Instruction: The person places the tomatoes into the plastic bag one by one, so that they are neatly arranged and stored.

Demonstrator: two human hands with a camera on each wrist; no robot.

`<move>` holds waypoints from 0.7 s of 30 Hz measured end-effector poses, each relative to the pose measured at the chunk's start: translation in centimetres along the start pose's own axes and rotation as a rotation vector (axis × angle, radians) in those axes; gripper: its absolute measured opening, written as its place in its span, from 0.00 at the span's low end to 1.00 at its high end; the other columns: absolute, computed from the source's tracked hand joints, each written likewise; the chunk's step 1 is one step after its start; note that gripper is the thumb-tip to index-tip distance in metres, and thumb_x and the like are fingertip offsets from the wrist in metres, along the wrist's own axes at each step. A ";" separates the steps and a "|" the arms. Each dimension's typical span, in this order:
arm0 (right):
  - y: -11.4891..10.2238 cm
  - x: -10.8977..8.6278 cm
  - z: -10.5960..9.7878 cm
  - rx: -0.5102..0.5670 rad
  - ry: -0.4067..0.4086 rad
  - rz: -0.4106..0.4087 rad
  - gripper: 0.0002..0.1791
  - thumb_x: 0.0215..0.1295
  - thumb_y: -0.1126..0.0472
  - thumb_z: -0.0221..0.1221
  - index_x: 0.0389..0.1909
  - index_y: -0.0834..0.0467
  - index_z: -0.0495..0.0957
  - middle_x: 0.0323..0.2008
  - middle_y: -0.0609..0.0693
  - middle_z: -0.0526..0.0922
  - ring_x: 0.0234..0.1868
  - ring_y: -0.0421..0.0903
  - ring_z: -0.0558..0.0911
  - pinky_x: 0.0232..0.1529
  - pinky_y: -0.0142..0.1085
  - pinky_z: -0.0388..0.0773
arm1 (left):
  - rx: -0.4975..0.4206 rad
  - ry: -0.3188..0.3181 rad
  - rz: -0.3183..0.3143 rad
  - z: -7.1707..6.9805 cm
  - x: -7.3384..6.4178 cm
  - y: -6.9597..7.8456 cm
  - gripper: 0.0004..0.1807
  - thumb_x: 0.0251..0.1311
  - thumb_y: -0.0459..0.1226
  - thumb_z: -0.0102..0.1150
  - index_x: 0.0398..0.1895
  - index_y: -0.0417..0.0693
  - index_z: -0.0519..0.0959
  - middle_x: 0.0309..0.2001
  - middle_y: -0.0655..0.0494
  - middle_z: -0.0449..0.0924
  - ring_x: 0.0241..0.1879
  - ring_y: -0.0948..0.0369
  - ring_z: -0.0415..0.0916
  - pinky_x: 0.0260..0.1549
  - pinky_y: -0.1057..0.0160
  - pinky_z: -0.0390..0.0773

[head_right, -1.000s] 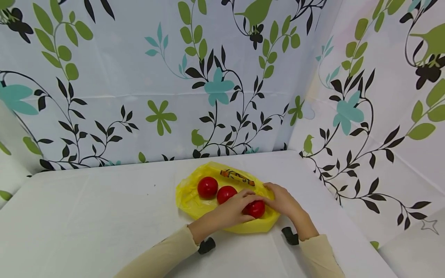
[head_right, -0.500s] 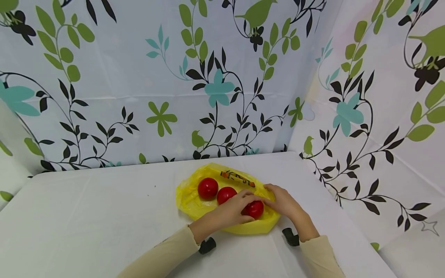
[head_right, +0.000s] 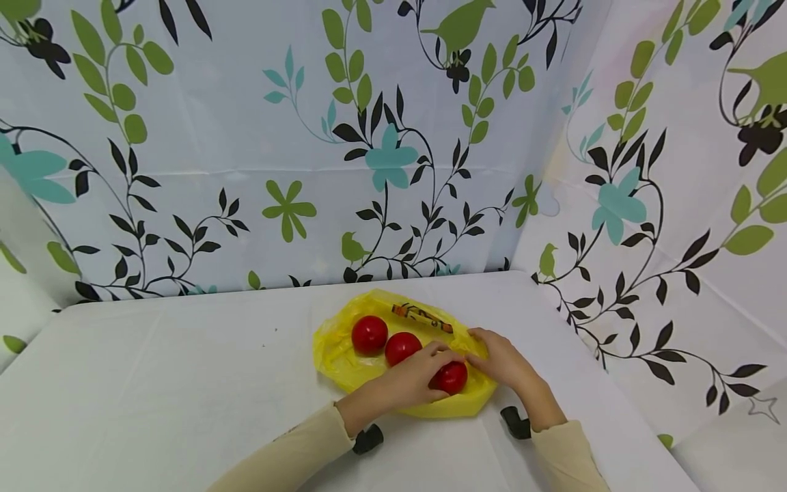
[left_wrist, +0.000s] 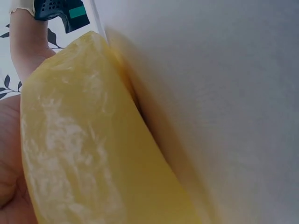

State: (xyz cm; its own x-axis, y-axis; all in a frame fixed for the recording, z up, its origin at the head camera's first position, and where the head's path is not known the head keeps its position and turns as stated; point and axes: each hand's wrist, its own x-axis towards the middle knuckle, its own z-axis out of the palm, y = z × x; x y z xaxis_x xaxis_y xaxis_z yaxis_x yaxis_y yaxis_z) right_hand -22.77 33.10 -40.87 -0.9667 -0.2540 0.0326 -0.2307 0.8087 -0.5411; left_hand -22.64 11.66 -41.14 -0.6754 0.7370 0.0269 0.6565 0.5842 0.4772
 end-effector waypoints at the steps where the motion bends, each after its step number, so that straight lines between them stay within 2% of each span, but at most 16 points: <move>1: 0.0 0.0 0.0 0.001 0.001 0.000 0.26 0.67 0.62 0.60 0.62 0.70 0.69 0.60 0.69 0.73 0.59 0.68 0.73 0.58 0.61 0.71 | 0.001 -0.001 -0.004 0.0 0.0 0.0 0.36 0.56 0.43 0.69 0.68 0.67 0.66 0.63 0.59 0.66 0.59 0.62 0.71 0.48 0.64 0.81; 10: 0.1 0.0 0.2 -0.003 0.003 0.005 0.26 0.67 0.62 0.60 0.62 0.70 0.69 0.60 0.69 0.73 0.59 0.69 0.73 0.58 0.61 0.71 | 0.020 0.002 -0.018 -0.1 -0.3 0.1 0.34 0.59 0.46 0.67 0.69 0.66 0.66 0.63 0.58 0.66 0.58 0.61 0.72 0.48 0.63 0.81; 15: 0.0 0.0 0.3 -0.010 0.009 0.007 0.26 0.66 0.62 0.61 0.61 0.71 0.70 0.59 0.69 0.74 0.59 0.69 0.72 0.58 0.62 0.70 | 0.041 0.044 0.002 -0.1 -0.4 0.3 0.31 0.60 0.49 0.65 0.67 0.64 0.68 0.62 0.59 0.68 0.58 0.63 0.72 0.46 0.65 0.82; 21: -0.3 -0.1 0.2 -0.012 0.008 0.009 0.28 0.66 0.60 0.61 0.61 0.72 0.69 0.59 0.70 0.73 0.60 0.70 0.71 0.58 0.63 0.69 | 0.006 0.087 0.019 -0.3 -0.7 0.4 0.29 0.61 0.50 0.63 0.66 0.63 0.71 0.61 0.61 0.70 0.57 0.65 0.71 0.45 0.67 0.81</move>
State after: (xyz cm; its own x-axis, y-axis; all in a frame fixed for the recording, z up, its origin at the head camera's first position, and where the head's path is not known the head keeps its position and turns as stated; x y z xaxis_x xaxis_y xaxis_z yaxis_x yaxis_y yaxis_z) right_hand -22.55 32.81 -40.86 -0.9696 -0.2424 0.0346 -0.2233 0.8173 -0.5312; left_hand -22.00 11.30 -40.66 -0.6893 0.7158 0.1117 0.6711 0.5728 0.4707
